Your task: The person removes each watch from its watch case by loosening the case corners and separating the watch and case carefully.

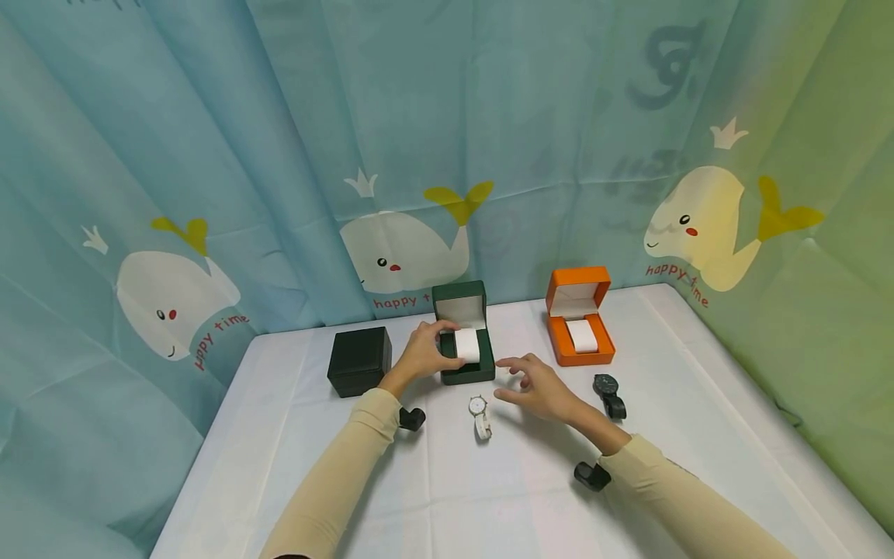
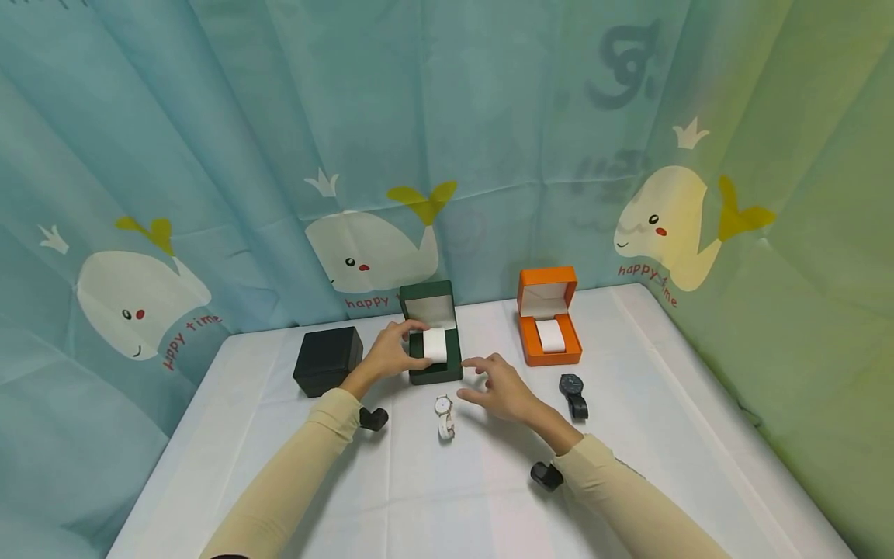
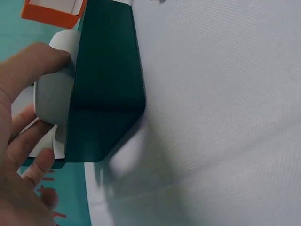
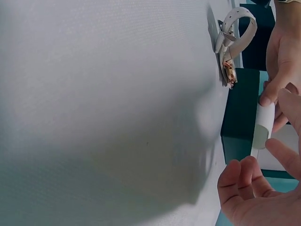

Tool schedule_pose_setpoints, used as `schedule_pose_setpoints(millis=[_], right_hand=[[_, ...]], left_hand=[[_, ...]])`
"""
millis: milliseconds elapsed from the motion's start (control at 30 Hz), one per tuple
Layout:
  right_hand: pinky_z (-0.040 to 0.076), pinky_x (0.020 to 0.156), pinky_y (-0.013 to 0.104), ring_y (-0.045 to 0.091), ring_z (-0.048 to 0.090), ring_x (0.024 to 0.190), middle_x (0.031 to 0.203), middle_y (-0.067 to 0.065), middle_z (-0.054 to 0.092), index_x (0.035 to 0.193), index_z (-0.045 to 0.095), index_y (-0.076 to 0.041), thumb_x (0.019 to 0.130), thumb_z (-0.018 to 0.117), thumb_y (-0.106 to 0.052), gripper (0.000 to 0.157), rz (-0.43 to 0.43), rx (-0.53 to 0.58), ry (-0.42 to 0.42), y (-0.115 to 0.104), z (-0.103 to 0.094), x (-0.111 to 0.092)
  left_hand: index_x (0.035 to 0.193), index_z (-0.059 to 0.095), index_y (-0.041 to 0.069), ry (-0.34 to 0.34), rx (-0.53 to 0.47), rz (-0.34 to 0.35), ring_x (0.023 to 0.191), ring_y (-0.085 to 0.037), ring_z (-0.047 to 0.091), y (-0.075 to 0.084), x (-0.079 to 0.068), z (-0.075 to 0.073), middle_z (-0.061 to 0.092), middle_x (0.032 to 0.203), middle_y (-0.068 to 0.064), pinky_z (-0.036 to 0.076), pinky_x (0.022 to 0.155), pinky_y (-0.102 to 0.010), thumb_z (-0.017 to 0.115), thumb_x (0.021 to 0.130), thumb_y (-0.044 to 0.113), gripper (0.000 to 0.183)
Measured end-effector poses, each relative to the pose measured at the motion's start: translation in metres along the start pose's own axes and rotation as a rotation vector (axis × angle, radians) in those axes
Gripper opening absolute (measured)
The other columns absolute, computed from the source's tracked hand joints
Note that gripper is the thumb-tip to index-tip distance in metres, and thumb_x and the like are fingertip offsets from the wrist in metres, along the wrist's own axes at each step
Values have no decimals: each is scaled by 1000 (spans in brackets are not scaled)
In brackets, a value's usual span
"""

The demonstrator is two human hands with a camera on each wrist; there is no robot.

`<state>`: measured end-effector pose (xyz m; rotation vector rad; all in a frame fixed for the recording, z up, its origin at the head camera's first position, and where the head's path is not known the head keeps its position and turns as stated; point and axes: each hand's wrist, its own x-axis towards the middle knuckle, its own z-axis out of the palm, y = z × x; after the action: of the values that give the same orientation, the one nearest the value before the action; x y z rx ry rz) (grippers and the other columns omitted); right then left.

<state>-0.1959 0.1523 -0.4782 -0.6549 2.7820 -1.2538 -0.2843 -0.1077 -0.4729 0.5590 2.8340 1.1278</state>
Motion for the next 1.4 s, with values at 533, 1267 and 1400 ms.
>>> schedule_pose_setpoints(millis=[533,1267,1400], right_hand=[[47,74,35,23,56,83,111,21,60,135,64,-4,91,80,-25,51,-3,-14,13,3,-4,-1],[46,74,36,24,55,83,111,22,59,135,63,-1,92,79,-24,52,-2,-1,4,3,-6,0],[46,74,36,27,55,84,111,22,59,135,63,0,92,79,-24,52,-11,3,1,3,-6,0]], left_hand=[[128,70,11,-26,255,35,108,-28,54,17,2,-3,71,116,-7,41,94,-44,92,75,31,60],[123,77,15,27,598,-85,105,-29,59,53,1,11,74,115,-6,44,87,-45,97,69,34,61],[124,77,16,21,597,-79,104,-29,59,52,2,10,74,115,-6,43,87,-44,97,70,35,61]])
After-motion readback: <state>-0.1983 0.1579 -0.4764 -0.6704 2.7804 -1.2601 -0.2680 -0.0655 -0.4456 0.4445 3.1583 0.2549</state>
